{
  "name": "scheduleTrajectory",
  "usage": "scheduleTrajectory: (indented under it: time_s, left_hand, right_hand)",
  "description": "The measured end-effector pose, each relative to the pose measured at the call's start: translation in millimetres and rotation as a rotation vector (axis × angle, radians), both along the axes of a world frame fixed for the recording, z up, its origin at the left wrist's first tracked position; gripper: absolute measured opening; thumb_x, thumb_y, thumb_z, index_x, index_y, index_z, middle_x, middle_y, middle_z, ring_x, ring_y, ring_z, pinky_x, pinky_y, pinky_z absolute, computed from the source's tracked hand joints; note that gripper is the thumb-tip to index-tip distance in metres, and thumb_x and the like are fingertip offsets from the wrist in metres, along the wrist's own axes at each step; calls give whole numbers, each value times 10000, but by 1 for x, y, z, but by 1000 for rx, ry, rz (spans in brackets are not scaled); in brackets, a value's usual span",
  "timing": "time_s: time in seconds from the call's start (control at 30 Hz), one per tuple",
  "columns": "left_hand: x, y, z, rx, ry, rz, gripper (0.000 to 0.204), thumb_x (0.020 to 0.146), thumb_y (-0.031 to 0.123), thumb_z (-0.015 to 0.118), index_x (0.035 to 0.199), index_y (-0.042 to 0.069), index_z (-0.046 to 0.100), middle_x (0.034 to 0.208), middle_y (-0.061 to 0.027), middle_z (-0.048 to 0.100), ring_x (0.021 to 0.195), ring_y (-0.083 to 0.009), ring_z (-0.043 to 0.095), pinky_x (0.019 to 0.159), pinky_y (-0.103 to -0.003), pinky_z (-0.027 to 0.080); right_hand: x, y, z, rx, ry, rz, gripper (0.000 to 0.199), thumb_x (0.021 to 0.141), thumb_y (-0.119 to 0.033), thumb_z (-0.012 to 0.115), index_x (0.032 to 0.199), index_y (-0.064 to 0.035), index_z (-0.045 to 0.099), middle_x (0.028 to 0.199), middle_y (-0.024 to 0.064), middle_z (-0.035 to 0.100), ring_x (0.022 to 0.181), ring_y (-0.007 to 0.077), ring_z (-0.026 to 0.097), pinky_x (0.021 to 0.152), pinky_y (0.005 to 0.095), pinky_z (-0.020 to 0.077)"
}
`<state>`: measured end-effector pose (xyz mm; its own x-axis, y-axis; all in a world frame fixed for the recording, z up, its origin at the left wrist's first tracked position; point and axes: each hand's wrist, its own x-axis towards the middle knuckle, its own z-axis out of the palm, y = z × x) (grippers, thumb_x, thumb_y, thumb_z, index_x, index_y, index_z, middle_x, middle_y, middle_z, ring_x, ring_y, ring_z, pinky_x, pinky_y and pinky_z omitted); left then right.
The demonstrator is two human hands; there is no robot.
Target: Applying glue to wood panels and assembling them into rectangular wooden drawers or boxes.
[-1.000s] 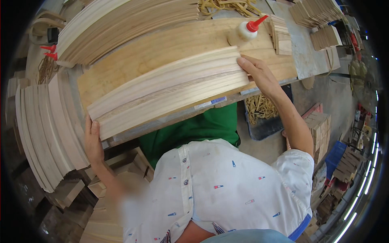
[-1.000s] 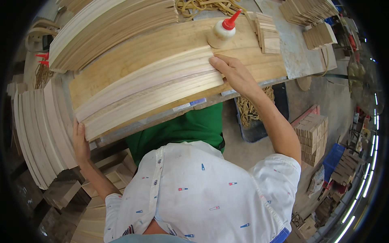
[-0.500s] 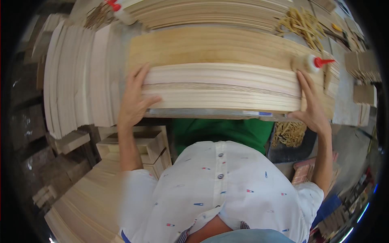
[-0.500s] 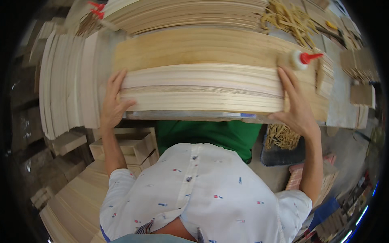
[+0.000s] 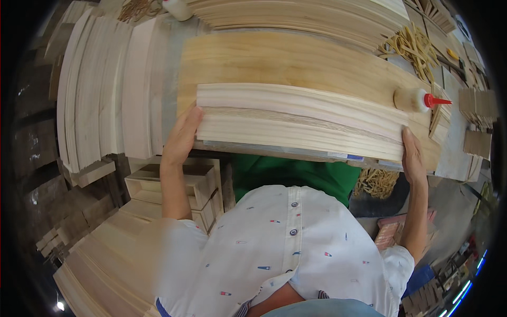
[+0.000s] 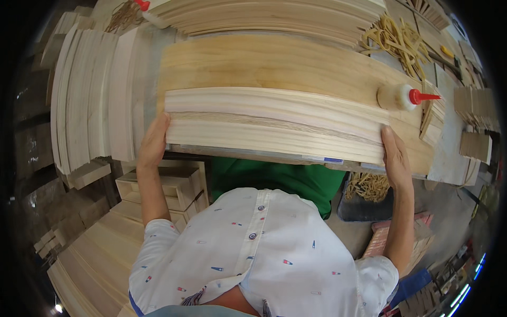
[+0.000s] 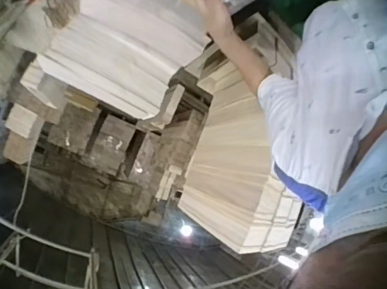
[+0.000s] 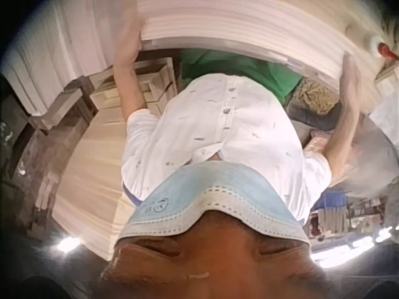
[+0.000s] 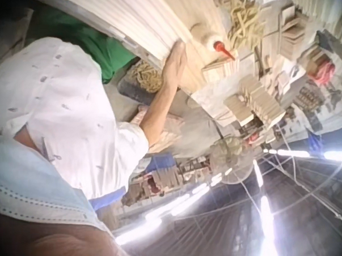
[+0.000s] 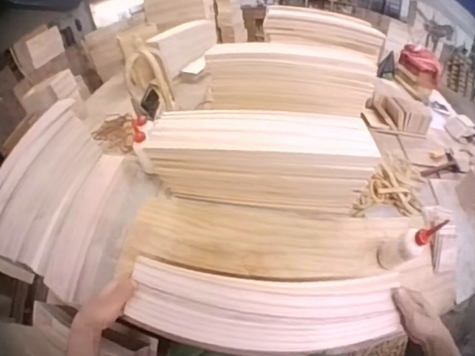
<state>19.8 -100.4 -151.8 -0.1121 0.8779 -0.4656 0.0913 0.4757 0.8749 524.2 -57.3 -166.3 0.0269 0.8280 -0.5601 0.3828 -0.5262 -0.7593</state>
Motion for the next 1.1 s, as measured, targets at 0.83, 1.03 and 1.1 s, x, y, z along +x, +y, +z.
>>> scheduleTrajectory:
  time_s: [0.83, 1.03, 1.1]
  left_hand:
    - [16, -53, -21, 39, -234, 211, 601, 972, 396, 476, 1382, -34, 381, 1351, -83, 451, 1225, -163, 414, 1049, -290, 297]
    - [-8, -36, -17, 114, -293, 153, 735, 899, 401, 598, 1427, -17, 303, 1403, -90, 397, 1280, -182, 379, 1070, -308, 280]
    - [-19, -13, -19, 330, -257, 11, 966, 760, 384, 749, 1469, 18, 205, 1420, -99, 382, 1310, -214, 365, 1097, -323, 246]
  right_hand:
    - [-27, -40, 14, -31, 343, -144, 629, 933, -430, 473, 1395, -17, 367, 1354, 110, 463, 1241, 192, 420, 1059, 309, 285]
    - [-26, -30, 30, 19, 434, -169, 751, 863, -438, 554, 1448, -52, 285, 1419, 119, 394, 1302, 219, 374, 1093, 319, 245]
    - [-18, -8, 30, 106, 587, -8, 947, 708, -335, 700, 1481, -74, 219, 1488, 122, 295, 1371, 223, 288, 1124, 322, 188]
